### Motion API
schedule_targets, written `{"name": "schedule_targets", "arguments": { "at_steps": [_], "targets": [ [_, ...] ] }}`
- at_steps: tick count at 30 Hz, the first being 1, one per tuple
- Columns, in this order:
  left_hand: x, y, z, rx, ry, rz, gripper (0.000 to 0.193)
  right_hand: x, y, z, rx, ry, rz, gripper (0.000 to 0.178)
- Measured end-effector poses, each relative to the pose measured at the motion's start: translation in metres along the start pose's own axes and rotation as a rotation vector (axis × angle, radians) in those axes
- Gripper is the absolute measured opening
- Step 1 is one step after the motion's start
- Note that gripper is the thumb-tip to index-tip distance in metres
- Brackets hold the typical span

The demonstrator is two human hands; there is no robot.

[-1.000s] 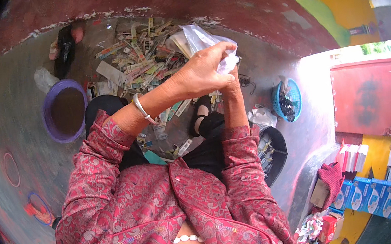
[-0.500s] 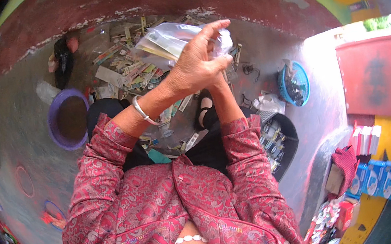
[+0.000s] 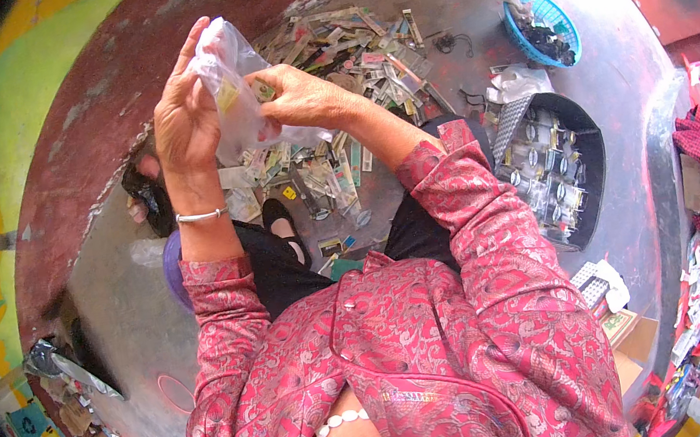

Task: The person sorts through a pile of flat cardboard packaging and labels by hand, selecting specific items and placing them into a plastic bag or a black bin.

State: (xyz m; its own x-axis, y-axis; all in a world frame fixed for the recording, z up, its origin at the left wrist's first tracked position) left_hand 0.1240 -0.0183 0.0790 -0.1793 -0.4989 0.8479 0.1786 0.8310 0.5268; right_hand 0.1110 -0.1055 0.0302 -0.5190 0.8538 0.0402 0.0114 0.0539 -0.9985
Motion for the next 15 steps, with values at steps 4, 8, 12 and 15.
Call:
{"name": "schedule_targets", "arguments": {
  "at_steps": [4,8,12,15],
  "targets": [
    [-0.006,-0.014,-0.004,-0.056,-0.049,0.137,0.049,0.002,-0.001,0.002,0.027,-0.049,0.024,0.035],
    [0.006,-0.034,-0.001,-0.151,-0.120,0.261,0.053,0.000,0.005,-0.003,-0.077,-0.017,-0.052,0.030],
    [0.012,-0.011,0.003,-0.108,-0.172,-0.001,0.063,-0.004,-0.007,-0.009,-0.219,0.119,0.358,0.039],
    [-0.006,0.025,0.009,0.059,-0.035,-0.363,0.053,-0.013,-0.027,0.004,-0.431,0.337,0.757,0.025]
  ]
}}
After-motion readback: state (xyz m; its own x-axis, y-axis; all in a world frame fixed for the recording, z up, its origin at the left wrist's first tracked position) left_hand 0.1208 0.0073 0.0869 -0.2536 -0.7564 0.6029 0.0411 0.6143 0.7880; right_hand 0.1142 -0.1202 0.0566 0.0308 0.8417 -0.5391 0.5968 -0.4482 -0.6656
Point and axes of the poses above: each hand's wrist, its own z-axis away from the middle knuckle, its own x-axis out of the palm, y = z × x, the point moved 8 cm from there along -z, towards the middle knuckle, and after that the axes turned 3 degrees about y, right-handed, at the moved point
